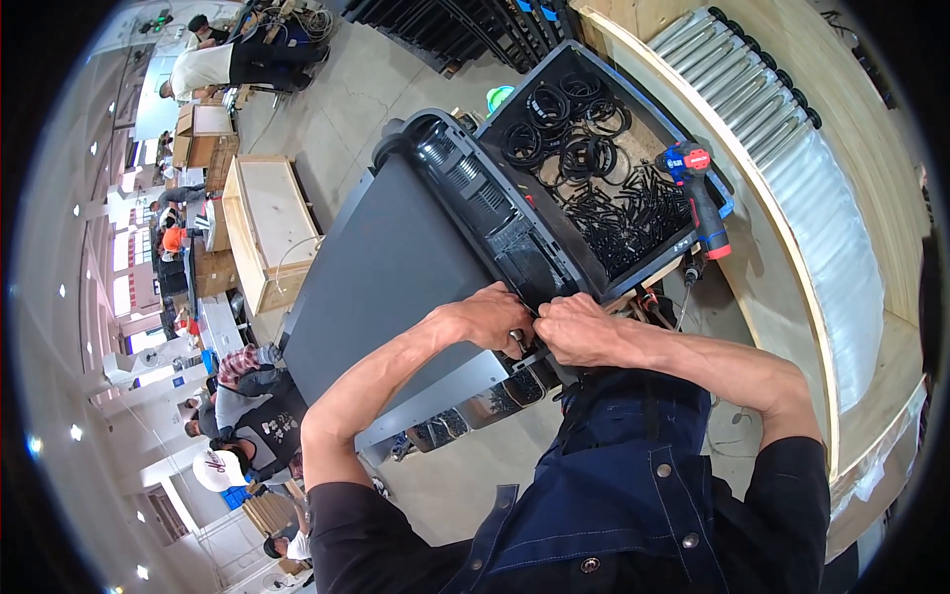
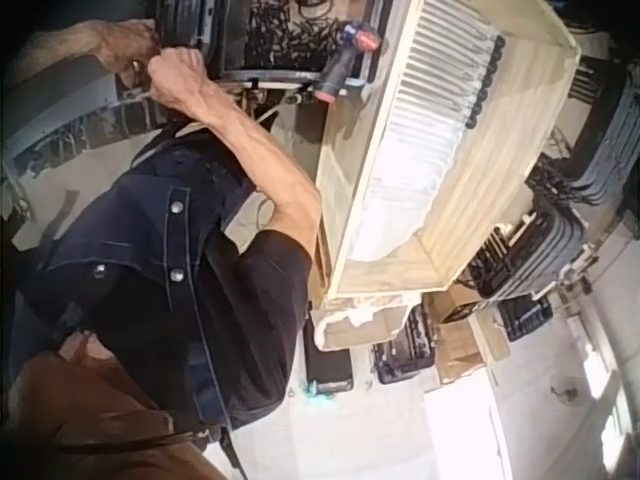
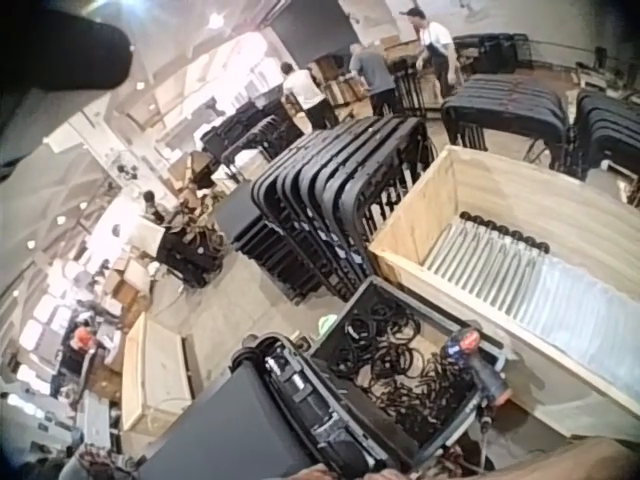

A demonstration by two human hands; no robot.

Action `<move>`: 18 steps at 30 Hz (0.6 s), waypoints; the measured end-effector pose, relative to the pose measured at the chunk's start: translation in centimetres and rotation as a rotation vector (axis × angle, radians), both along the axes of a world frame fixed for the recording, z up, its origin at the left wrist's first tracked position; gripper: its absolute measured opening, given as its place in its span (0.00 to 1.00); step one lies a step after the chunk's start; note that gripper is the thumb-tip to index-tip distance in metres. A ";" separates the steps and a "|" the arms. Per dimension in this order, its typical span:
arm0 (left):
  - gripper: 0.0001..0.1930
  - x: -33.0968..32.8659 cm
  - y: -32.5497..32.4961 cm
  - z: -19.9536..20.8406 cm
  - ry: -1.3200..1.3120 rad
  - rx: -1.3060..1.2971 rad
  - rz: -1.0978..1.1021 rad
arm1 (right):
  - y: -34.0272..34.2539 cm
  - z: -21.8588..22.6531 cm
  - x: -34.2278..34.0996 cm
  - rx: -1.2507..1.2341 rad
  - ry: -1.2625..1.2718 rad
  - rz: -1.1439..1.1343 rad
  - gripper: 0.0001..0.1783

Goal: Assembling the frame and electronic components of a treadmill using various power tools.

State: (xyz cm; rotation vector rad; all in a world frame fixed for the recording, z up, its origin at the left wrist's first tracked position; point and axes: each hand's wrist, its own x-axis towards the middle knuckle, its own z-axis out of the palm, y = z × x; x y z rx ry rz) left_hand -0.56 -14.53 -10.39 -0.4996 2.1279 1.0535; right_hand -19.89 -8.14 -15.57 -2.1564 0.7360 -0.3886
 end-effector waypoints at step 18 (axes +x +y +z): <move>0.15 -0.3 -0.4 -0.5 -0.053 0.013 0.000 | 2.2 0.5 0.4 -0.140 0.050 -0.107 0.10</move>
